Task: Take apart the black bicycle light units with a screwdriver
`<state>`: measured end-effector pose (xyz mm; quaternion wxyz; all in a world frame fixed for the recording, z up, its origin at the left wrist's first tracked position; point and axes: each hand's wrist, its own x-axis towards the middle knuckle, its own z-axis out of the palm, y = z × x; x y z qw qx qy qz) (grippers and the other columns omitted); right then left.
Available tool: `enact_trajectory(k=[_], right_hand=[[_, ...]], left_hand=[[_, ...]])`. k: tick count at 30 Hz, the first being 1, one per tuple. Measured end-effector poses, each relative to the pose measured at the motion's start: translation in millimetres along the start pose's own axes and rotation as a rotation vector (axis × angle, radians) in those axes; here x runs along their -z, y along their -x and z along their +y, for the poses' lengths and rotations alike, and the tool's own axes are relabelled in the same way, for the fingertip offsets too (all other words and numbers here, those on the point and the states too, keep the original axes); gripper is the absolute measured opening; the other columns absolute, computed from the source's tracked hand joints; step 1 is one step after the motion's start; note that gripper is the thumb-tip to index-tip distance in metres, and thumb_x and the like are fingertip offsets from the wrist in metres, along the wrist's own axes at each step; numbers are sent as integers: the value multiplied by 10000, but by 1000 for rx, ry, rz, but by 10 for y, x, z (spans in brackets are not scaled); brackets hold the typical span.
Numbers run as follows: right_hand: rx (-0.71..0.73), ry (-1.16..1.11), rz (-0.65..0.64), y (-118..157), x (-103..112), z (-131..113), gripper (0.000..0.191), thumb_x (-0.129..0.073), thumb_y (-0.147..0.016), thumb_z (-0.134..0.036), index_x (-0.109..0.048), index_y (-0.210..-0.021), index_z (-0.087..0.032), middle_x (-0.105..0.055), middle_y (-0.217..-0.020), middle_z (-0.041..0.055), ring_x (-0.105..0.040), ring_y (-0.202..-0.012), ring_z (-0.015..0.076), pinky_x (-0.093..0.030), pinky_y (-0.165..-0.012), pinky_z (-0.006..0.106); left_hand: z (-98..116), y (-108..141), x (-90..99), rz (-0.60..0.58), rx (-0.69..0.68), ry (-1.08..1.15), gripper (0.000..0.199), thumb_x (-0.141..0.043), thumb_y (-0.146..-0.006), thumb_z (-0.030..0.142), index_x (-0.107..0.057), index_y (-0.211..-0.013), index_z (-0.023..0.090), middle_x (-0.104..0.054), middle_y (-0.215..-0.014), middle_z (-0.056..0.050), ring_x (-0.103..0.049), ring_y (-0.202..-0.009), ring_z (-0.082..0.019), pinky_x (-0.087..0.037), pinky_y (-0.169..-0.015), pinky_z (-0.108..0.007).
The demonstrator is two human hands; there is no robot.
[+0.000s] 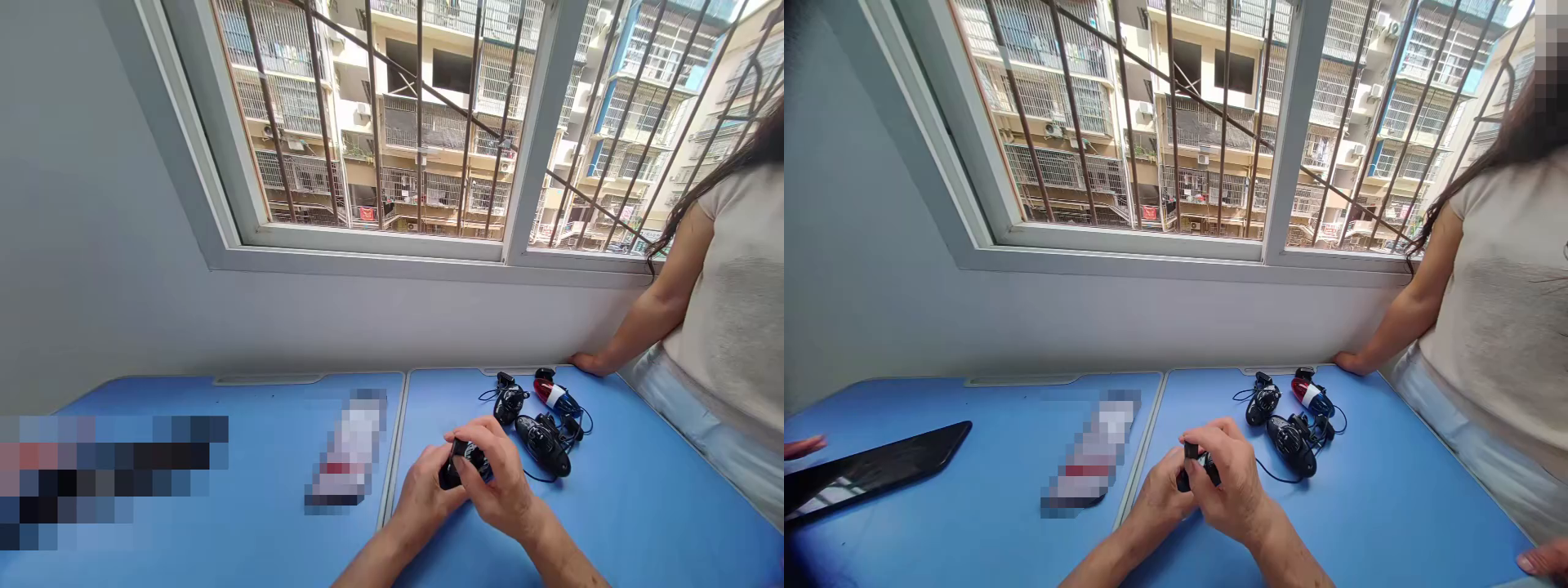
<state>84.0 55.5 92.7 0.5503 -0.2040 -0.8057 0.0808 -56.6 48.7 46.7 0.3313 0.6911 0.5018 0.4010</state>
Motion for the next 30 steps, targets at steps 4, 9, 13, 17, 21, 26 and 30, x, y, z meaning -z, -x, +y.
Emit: enact_trajectory(k=[4, 9, 13, 17, 21, 26, 30], right_hand=[[24, 138, 98, -2, -48, 23, 339, -580, -850, -131, -546, -1165, -252, -620, -885, 47, -574, -776, 189, -525, -663, 334], [27, 28, 6, -18, -5, 48, 390, -503, -863, -49, -526, -1201, -242, -647, -928, 53, -589, -807, 187, -525, -698, 337], [44, -58, -114, -28, 37, 5, 419, -438, -884, -61, -492, -1259, -240, -658, -987, 67, -592, -856, 200, -520, -727, 358], [36, -9, -99, 0, -44, -19, 321, -455, -907, -153, -509, -1215, -226, -629, -929, 70, -566, -792, 200, -503, -659, 343], [25, 144, 54, 8, -148, 14, 227, -558, -884, -183, -567, -1103, -242, -579, -852, 47, -520, -725, 182, -480, -596, 303], [22, 41, -3, -34, -75, 40, 388, -507, -871, -49, -550, -1199, -252, -644, -896, 41, -556, -774, 175, -501, -679, 312], [2, -121, -74, -34, -5, 27, 471, -488, -866, -47, -483, -1285, -263, -681, -964, 41, -596, -847, 184, -522, -738, 330]], left_hand=[[-61, -20, -29, -3, 20, -65, 162, -634, -736, 282, -661, -867, 192, -655, -814, -22, -582, -776, -227, -446, -663, -282], [-81, -29, -36, 1, 23, -61, 253, -671, -710, 288, -670, -938, 180, -671, -882, -51, -598, -838, -249, -469, -705, -299], [-89, -14, -45, 18, 20, -36, 199, -653, -714, 284, -653, -876, 169, -679, -870, -54, -595, -817, -242, -468, -680, -290], [-157, -24, -64, 8, 61, -70, 151, -634, -714, 287, -631, -808, 170, -668, -830, -50, -598, -781, -236, -454, -629, -275], [-154, -39, -58, 6, 60, -113, 101, -600, -725, 261, -617, -783, 181, -664, -801, -34, -595, -761, -227, -441, -609, -266], [-80, -28, -33, 21, 39, -71, 150, -625, -711, 244, -635, -844, 175, -671, -835, -33, -602, -804, -231, -461, -655, -266], [-84, -22, -23, 15, 22, -36, 179, -645, -716, 283, -648, -857, 174, -668, -877, -47, -601, -814, -236, -481, -682, -279]])
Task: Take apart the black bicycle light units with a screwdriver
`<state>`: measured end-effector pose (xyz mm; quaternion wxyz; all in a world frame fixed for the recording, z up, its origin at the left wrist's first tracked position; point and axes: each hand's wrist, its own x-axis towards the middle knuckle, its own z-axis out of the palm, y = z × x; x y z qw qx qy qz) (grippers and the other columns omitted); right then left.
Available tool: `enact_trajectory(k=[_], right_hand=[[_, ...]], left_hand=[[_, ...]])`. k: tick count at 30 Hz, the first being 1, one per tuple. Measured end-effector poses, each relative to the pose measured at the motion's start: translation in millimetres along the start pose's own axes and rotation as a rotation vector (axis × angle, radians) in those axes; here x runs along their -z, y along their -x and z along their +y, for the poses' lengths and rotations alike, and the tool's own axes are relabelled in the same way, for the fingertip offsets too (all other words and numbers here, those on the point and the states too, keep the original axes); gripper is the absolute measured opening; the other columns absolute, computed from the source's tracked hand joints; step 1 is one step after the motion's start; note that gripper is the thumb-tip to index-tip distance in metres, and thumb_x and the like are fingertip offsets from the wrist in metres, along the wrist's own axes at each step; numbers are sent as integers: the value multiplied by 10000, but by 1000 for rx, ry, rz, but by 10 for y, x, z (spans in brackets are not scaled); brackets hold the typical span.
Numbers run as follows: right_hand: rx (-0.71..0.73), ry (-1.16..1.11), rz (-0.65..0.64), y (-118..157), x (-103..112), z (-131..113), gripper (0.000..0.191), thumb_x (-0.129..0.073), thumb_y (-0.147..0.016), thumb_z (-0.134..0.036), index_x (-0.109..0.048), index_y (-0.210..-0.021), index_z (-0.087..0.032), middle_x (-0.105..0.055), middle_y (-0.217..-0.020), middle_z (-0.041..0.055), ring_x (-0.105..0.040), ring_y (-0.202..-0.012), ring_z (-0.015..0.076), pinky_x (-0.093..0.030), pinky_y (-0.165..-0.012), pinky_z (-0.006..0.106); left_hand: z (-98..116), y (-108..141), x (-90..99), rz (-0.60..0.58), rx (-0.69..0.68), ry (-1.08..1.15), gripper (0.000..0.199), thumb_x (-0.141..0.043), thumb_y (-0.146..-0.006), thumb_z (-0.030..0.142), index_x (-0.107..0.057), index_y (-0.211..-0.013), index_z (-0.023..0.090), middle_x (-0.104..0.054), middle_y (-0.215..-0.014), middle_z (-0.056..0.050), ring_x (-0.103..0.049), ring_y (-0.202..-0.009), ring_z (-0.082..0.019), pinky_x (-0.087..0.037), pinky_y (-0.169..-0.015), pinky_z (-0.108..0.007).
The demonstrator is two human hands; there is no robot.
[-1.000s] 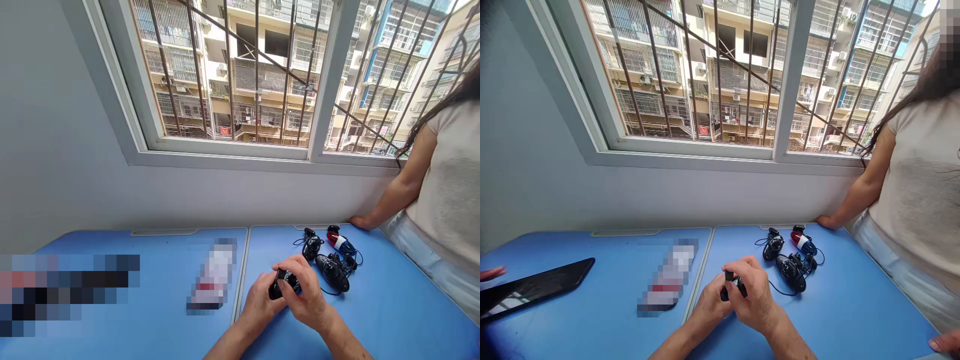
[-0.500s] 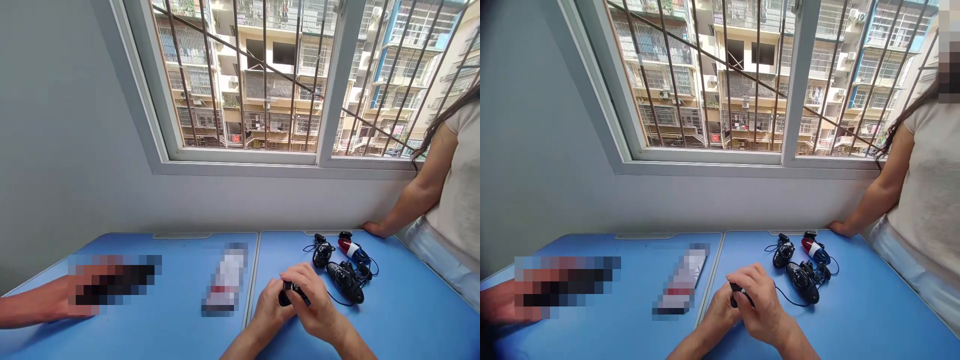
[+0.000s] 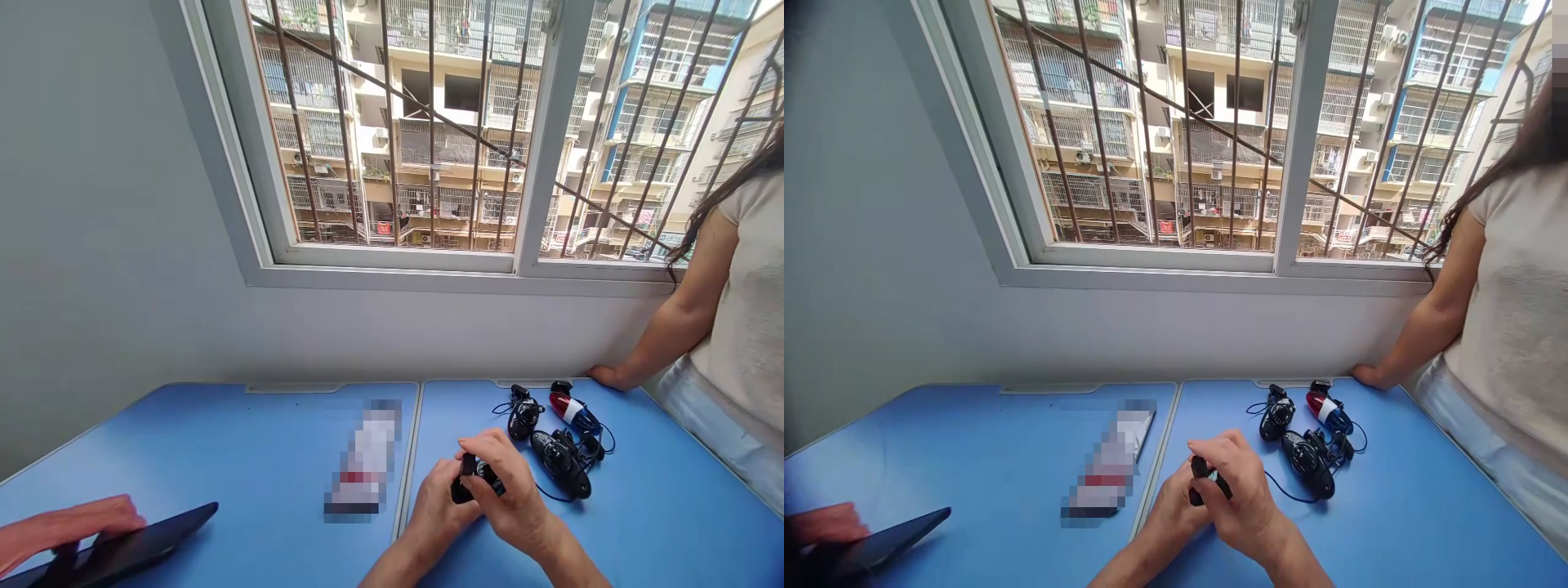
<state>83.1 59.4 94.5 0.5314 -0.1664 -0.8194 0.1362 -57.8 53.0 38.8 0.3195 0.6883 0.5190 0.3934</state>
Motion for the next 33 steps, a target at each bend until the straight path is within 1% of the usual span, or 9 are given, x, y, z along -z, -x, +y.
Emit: enact_trajectory(k=[3, 7, 10, 13, 20, 22, 25, 28, 33], right_hand=[[-43, -47, 33, 23, -20, -7, 445, -462, -871, -51, -472, -1258, -270, -675, -1008, 50, -595, -890, 190, -529, -736, 327], [1, 9, 30, 41, -99, 21, 367, -512, -878, -118, -483, -1213, -265, -665, -963, 51, -589, -827, 194, -517, -711, 346], [11, 121, 107, 35, -135, 52, 324, -585, -860, -162, -510, -1158, -264, -641, -914, 46, -576, -794, 195, -515, -680, 340], [-14, 185, 170, 20, -104, 63, 315, -573, -852, -109, -542, -1123, -267, -623, -896, 40, -578, -791, 185, -521, -679, 327], [-19, -24, -7, 6, 19, 1, 386, -501, -849, -45, -537, -1168, -259, -669, -955, 41, -610, -853, 179, -520, -748, 334], [-14, -21, 13, 18, -12, 1, 367, -538, -831, -69, -533, -1149, -251, -651, -924, 41, -597, -824, 182, -514, -718, 329], [-17, 64, 106, 38, -68, 28, 334, -591, -819, -96, -542, -1112, -250, -613, -902, 40, -565, -792, 180, -505, -674, 314], [-48, 127, 166, 45, -70, 56, 307, -579, -841, -79, -564, -1090, -257, -596, -901, 38, -558, -795, 173, -504, -677, 305], [-22, 24, 43, 24, 7, 38, 385, -516, -872, -43, -549, -1171, -283, -672, -965, 32, -600, -852, 174, -510, -747, 326]], left_hand=[[4, 1, 3, -11, -18, 27, 185, -652, -721, 293, -660, -866, 179, -673, -887, -44, -603, -827, -233, -488, -694, -274], [27, 8, 8, 15, -6, 24, 195, -626, -740, 307, -682, -883, 186, -685, -867, -39, -613, -818, -232, -490, -667, -262], [20, 9, 8, 18, -19, 0, 195, -613, -743, 300, -689, -881, 185, -681, -840, -31, -607, -794, -227, -489, -662, -264], [-1, 2, 3, -4, -5, -27, 197, -633, -729, 293, -686, -879, 178, -669, -809, -20, -592, -769, -217, -473, -635, -255], [-6, -4, 1, 8, -13, 9, 179, -655, -714, 279, -675, -863, 181, -677, -832, -27, -604, -803, -226, -479, -661, -258], [-1, 0, 3, 7, -18, 16, 162, -629, -731, 272, -668, -862, 185, -680, -852, -32, -609, -814, -228, -485, -673, -265], [-2, -2, 1, 3, -15, 3, 190, -607, -735, 262, -659, -901, 186, -677, -867, -33, -603, -825, -230, -479, -676, -272], [-13, -10, -6, -11, -1, -26, 194, -631, -707, 261, -655, -883, 185, -665, -834, -26, -591, -838, -239, -461, -670, -275], [-14, -18, -11, -5, -6, 6, 209, -640, -689, 263, -643, -879, 175, -656, -861, -41, -584, -842, -241, -450, -664, -278]])
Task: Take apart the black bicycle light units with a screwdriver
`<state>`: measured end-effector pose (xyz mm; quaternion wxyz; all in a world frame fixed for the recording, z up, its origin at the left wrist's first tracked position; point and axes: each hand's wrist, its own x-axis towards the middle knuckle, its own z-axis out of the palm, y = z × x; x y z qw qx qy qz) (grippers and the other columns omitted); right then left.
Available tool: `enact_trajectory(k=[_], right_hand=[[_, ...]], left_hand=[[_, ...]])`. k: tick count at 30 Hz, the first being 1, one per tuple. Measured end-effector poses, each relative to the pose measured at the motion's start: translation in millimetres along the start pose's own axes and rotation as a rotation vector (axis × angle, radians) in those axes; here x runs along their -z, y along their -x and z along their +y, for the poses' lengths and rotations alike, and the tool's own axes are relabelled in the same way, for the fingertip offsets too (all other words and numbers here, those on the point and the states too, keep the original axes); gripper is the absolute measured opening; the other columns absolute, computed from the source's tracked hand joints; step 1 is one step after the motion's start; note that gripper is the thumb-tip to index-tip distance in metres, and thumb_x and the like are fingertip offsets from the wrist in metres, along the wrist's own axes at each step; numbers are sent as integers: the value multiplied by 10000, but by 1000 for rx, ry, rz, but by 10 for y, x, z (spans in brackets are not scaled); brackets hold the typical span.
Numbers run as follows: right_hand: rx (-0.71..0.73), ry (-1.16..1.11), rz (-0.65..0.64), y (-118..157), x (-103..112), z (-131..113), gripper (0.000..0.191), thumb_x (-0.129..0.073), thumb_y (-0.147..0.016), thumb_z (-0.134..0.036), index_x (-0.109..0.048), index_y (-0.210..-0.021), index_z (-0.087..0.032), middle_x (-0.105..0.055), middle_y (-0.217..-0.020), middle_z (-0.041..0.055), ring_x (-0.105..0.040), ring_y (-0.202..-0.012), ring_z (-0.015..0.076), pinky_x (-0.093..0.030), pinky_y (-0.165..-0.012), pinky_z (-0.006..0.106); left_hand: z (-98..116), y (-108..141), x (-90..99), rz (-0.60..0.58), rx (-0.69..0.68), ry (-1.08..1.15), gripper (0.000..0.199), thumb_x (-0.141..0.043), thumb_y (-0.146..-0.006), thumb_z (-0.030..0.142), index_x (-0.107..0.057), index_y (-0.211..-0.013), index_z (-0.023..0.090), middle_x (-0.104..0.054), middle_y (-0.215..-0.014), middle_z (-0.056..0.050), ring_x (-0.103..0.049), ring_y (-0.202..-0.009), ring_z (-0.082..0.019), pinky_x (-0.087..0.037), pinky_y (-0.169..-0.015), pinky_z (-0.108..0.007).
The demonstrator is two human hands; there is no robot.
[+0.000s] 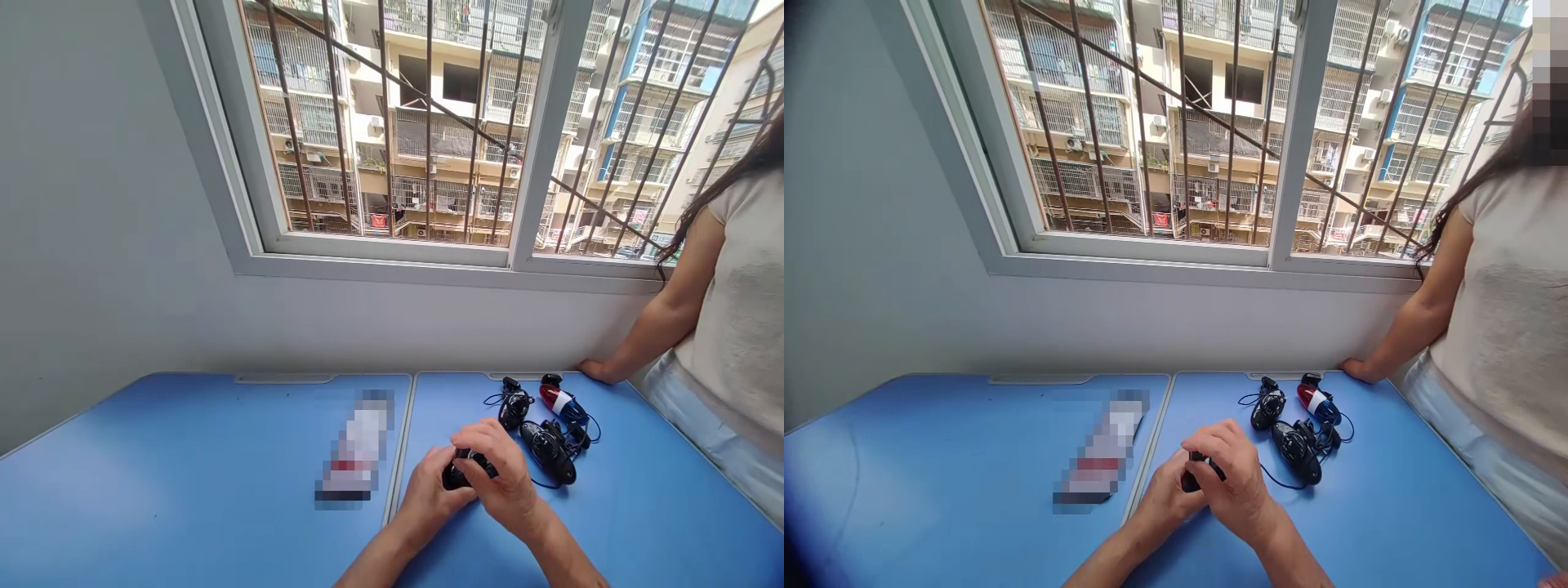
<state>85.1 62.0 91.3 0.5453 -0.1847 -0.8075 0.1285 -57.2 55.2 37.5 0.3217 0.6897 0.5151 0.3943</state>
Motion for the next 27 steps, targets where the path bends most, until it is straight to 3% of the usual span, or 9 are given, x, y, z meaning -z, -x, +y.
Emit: enact_trajectory(k=[6, 13, 21, 27], right_hand=[[51, 3, -42, -8, -44, -54, 425, -442, -887, -54, -493, -1261, -252, -675, -1016, 61, -609, -861, 185, -512, -743, 350], [10, 209, 153, 14, -132, -32, 332, -560, -849, -78, -598, -1112, -276, -578, -879, 40, -557, -761, 177, -504, -618, 296], [80, 27, -8, -47, -32, -65, 442, -443, -871, -42, -488, -1254, -258, -678, -979, 53, -625, -853, 191, -510, -748, 362], [16, 187, 97, -30, -121, -47, 312, -582, -844, -140, -573, -1128, -268, -592, -904, 47, -567, -782, 186, -515, -626, 305]], left_hand=[[35, 9, 3, 10, 1, 16, 173, -604, -704, 278, -621, -842, 176, -655, -839, -44, -588, -806, -233, -455, -638, -272], [17, 7, -4, 7, -21, 7, 195, -618, -711, 229, -639, -897, 174, -684, -863, -54, -613, -802, -242, -484, -650, -281], [13, 7, 9, 8, -22, -16, 164, -607, -721, 261, -640, -859, 178, -674, -815, -27, -595, -787, -222, -465, -631, -258], [23, 2, 19, -7, 16, -26, 213, -582, -744, 291, -658, -908, 179, -673, -864, -46, -602, -821, -239, -476, -656, -281]])
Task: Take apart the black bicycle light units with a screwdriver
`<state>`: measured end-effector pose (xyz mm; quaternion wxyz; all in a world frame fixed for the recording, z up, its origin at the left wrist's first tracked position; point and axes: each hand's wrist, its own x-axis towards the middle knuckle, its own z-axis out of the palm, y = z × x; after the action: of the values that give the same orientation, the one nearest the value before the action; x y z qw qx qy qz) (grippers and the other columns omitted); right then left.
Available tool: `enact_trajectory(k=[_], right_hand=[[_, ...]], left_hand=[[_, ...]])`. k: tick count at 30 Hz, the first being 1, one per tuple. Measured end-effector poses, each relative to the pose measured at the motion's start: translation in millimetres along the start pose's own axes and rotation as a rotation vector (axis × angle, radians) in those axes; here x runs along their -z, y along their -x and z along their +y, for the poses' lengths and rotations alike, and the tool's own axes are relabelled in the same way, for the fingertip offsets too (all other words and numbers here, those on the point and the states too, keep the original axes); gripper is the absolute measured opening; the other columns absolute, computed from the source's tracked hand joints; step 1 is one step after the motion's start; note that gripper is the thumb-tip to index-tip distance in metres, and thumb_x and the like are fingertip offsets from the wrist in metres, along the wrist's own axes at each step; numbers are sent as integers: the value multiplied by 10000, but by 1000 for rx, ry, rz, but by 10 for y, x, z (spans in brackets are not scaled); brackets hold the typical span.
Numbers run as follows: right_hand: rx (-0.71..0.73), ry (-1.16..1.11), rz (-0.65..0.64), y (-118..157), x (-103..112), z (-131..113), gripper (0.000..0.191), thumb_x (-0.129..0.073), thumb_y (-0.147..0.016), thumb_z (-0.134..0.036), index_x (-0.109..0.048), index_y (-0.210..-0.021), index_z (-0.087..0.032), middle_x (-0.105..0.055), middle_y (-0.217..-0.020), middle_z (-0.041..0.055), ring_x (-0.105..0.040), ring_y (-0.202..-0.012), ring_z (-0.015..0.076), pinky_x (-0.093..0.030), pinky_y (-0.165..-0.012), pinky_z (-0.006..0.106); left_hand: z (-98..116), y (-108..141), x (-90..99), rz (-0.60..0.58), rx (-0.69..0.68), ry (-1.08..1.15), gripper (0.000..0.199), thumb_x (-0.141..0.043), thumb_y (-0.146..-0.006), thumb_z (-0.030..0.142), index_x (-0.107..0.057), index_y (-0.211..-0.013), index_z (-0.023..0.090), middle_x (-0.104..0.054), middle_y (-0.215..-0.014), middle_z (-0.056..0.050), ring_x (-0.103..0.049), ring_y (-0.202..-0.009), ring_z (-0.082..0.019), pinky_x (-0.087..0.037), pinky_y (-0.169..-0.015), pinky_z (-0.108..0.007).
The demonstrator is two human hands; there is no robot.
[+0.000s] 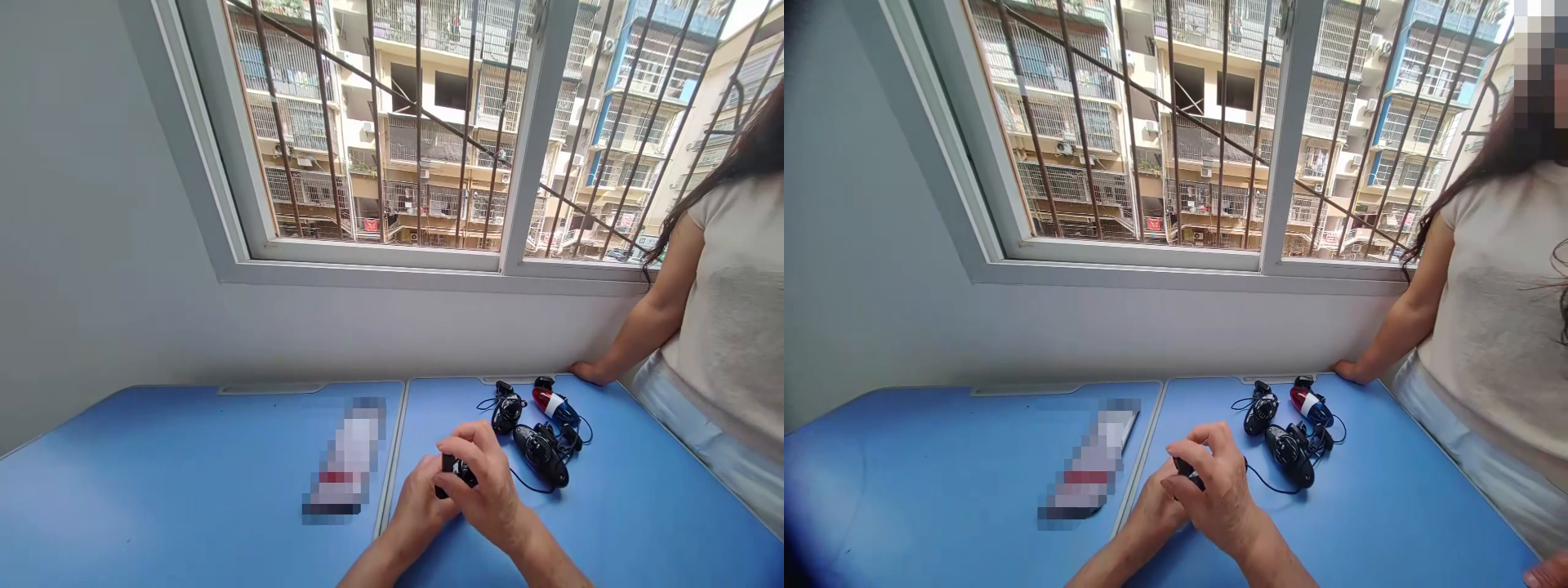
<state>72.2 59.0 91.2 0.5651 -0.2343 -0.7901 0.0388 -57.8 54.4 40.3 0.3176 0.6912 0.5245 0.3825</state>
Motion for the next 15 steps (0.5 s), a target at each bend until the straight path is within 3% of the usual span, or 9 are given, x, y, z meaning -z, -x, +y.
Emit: enact_trajectory(k=[3, 10, 15], right_hand=[[-10, -1, 15, -11, 18, 10, 311, -546, -855, -90, -587, -1101, -275, -598, -879, 37, -570, -759, 173, -514, -632, 294], [48, -132, -82, -27, 89, -25, 382, -447, -891, -93, -499, -1237, -246, -669, -955, 58, -617, -827, 188, -511, -741, 358], [17, 15, 35, 22, -20, -3, 293, -565, -855, -134, -559, -1116, -268, -603, -894, 45, -566, -763, 183, -513, -632, 304]], left_hand=[[3, -1, 2, 5, -9, 31, 203, -611, -707, 266, -659, -882, 174, -672, -844, -43, -597, -827, -243, -470, -647, -270], [11, 9, 14, 10, -24, 43, 196, -610, -716, 274, -662, -874, 169, -678, -838, -49, -602, -776, -233, -471, -623, -270], [2, -3, 5, 15, -23, -16, 159, -588, -732, 280, -648, -840, 179, -686, -849, -51, -616, -797, -238, -483, -637, -271]])
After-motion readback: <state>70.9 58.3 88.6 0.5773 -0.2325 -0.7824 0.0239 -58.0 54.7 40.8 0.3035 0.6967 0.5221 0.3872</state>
